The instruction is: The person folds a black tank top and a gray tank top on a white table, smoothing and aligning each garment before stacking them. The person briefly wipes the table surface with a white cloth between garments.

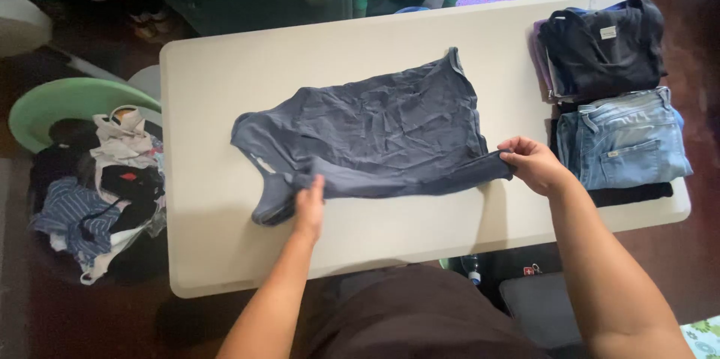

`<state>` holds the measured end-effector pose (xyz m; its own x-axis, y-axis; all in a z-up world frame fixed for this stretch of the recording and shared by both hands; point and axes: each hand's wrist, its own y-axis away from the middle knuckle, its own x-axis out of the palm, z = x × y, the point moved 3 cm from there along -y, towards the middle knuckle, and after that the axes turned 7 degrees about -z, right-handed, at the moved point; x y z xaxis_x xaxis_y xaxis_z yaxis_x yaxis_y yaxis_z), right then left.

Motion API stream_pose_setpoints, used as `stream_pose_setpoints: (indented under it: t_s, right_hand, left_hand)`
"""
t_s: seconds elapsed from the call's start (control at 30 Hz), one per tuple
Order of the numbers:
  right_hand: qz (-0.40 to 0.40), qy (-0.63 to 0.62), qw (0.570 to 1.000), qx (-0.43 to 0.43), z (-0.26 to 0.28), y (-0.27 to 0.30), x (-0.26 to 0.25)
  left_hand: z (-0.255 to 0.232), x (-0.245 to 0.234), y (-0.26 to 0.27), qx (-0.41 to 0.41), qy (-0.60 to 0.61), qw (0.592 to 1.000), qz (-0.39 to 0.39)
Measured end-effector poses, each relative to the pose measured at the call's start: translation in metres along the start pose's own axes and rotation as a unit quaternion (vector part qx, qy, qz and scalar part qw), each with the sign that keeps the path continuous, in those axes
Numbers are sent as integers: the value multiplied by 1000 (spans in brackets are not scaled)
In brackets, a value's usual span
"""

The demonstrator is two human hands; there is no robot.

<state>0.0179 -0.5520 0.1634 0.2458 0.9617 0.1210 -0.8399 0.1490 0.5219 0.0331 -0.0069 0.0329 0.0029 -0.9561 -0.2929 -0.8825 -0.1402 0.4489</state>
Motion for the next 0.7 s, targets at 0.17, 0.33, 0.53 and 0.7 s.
stream_pose_setpoints:
  t_s: [0.17, 0.33, 0.53, 0.7]
  right_hand:
    - [-43, 3, 999, 19, 7, 15, -10]
    - [-60, -20, 998, -11, 38, 25, 2]
    - [-4, -74, 993, -89, 105, 41, 24]
    - [118, -211, 946, -217, 183, 75, 72]
  left_hand:
    - [-136, -34, 40, -113, 479, 870, 13]
    - [-94, -32, -16, -90, 410, 907, 31]
    - [-162, -51, -24, -19, 188, 982, -18]
    - [-261, -69, 14, -60, 538, 821, 180]
